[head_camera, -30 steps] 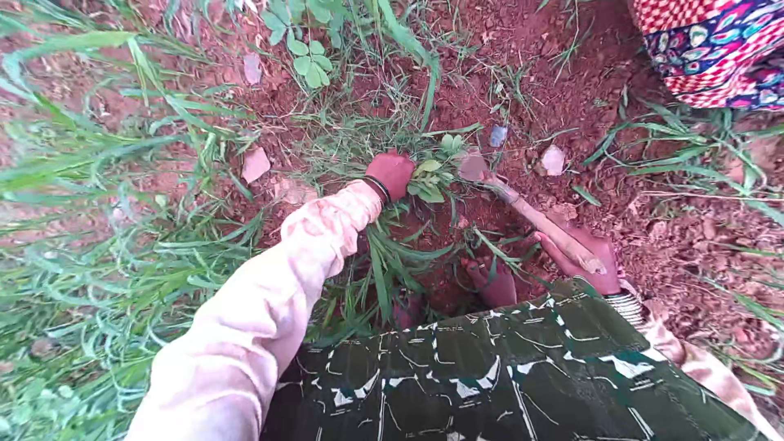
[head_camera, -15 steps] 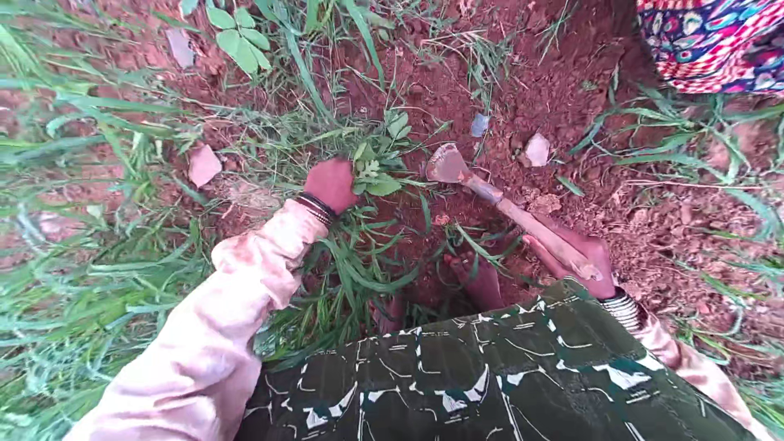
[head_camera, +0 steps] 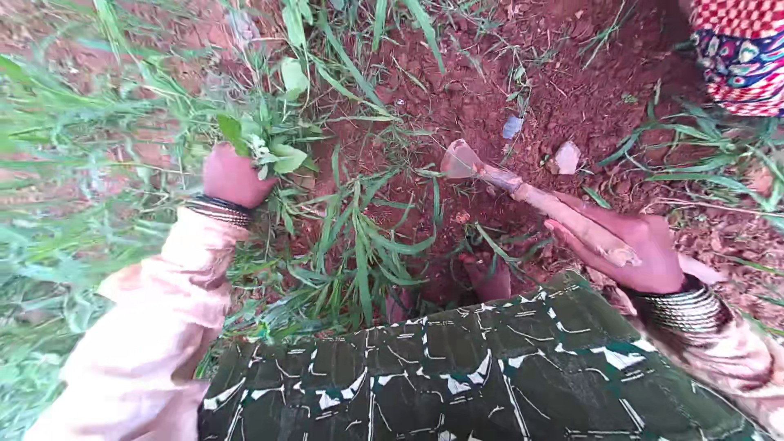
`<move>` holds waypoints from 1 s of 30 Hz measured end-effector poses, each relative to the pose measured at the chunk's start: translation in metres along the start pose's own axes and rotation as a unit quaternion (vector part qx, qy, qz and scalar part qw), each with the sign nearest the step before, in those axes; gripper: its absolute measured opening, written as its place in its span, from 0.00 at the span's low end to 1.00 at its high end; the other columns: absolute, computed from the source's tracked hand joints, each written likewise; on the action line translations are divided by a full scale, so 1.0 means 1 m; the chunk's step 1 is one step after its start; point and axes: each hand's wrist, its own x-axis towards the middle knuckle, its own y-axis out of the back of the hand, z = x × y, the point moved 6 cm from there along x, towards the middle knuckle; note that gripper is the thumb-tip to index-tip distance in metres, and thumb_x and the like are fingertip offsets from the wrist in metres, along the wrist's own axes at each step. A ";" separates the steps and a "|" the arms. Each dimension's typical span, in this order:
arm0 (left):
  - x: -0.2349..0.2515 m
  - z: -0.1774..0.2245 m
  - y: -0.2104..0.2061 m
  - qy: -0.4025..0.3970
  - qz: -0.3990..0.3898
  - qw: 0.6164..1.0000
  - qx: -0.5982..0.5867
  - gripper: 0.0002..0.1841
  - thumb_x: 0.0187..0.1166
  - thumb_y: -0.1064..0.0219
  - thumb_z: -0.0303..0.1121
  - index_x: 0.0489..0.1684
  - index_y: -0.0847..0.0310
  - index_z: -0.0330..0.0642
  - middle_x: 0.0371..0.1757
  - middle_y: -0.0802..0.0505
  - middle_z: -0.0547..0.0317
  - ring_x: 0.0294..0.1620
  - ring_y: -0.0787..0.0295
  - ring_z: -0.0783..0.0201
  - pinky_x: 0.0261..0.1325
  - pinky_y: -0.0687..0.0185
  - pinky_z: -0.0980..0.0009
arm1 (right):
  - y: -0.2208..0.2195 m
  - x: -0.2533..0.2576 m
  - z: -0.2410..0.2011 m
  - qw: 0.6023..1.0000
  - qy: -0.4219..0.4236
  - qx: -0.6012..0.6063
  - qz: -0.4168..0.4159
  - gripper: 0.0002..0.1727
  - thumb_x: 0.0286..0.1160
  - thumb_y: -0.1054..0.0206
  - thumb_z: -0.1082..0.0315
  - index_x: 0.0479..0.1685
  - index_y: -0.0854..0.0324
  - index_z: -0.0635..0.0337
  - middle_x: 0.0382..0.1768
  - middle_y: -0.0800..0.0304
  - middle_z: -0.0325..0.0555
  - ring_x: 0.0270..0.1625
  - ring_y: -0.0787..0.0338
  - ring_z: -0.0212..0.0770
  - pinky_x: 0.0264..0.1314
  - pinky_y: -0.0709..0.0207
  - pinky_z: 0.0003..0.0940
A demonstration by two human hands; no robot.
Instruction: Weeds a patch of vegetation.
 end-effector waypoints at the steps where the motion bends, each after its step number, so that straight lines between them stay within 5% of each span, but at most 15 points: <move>1: -0.001 0.020 -0.012 0.006 -0.033 0.999 -0.006 0.29 0.73 0.23 0.25 0.68 0.27 0.12 0.68 0.22 0.08 0.74 0.28 0.14 0.75 0.38 0.23 | 0.003 0.002 -0.004 1.000 0.010 -0.009 -0.015 0.36 0.80 0.46 0.38 0.61 0.09 0.60 0.29 0.06 0.62 0.26 0.07 0.63 0.24 0.23 0.63; 5: 0.009 0.063 -0.070 0.009 -0.094 0.994 -0.048 0.30 0.74 0.24 0.27 0.71 0.28 0.16 0.69 0.19 0.15 0.73 0.23 0.21 0.75 0.33 0.28 | 0.006 -0.018 -0.020 0.998 -0.006 -0.026 -0.049 0.36 0.79 0.47 0.38 0.61 0.09 0.59 0.25 0.07 0.61 0.22 0.09 0.64 0.21 0.23 0.64; 10: 0.022 0.058 -0.115 -0.013 -0.078 0.993 -0.092 0.23 0.75 0.29 0.22 0.68 0.23 0.19 0.72 0.18 0.20 0.79 0.25 0.27 0.83 0.38 0.36 | -0.037 -0.052 -0.013 0.998 -0.052 0.017 -0.034 0.33 0.79 0.47 0.46 0.57 0.09 0.68 0.25 0.07 0.64 0.23 0.08 0.66 0.22 0.23 0.63; 15: 0.020 0.059 -0.117 -0.029 -0.084 0.993 -0.077 0.27 0.73 0.26 0.25 0.70 0.24 0.19 0.74 0.20 0.20 0.82 0.29 0.29 0.85 0.42 0.37 | -0.073 -0.040 -0.020 0.992 -0.104 0.038 -0.068 0.28 0.79 0.38 0.46 0.65 0.11 0.58 0.31 0.05 0.64 0.31 0.06 0.69 0.32 0.20 0.69; 20: 0.026 0.056 -0.118 -0.033 -0.057 0.991 -0.116 0.27 0.74 0.27 0.26 0.68 0.23 0.16 0.72 0.20 0.16 0.80 0.28 0.24 0.85 0.43 0.36 | -0.056 -0.074 0.009 0.995 -0.088 0.044 -0.022 0.35 0.78 0.45 0.46 0.59 0.11 0.71 0.33 0.05 0.67 0.30 0.05 0.68 0.29 0.20 0.68; 26: 0.032 0.059 -0.112 -0.026 0.037 0.982 -0.186 0.27 0.70 0.27 0.25 0.67 0.24 0.13 0.71 0.20 0.12 0.80 0.30 0.22 0.86 0.45 0.38 | -0.102 -0.004 -0.022 0.993 -0.059 0.094 0.026 0.31 0.80 0.39 0.46 0.65 0.12 0.64 0.37 0.03 0.62 0.34 0.04 0.64 0.35 0.16 0.66; 30: 0.027 0.055 -0.118 -0.011 -0.009 0.986 -0.165 0.29 0.72 0.27 0.26 0.70 0.26 0.13 0.74 0.23 0.12 0.84 0.35 0.23 0.90 0.51 0.41 | -0.068 -0.061 0.026 0.997 -0.054 0.043 -0.022 0.34 0.79 0.41 0.43 0.64 0.12 0.65 0.36 0.04 0.64 0.32 0.04 0.66 0.30 0.17 0.68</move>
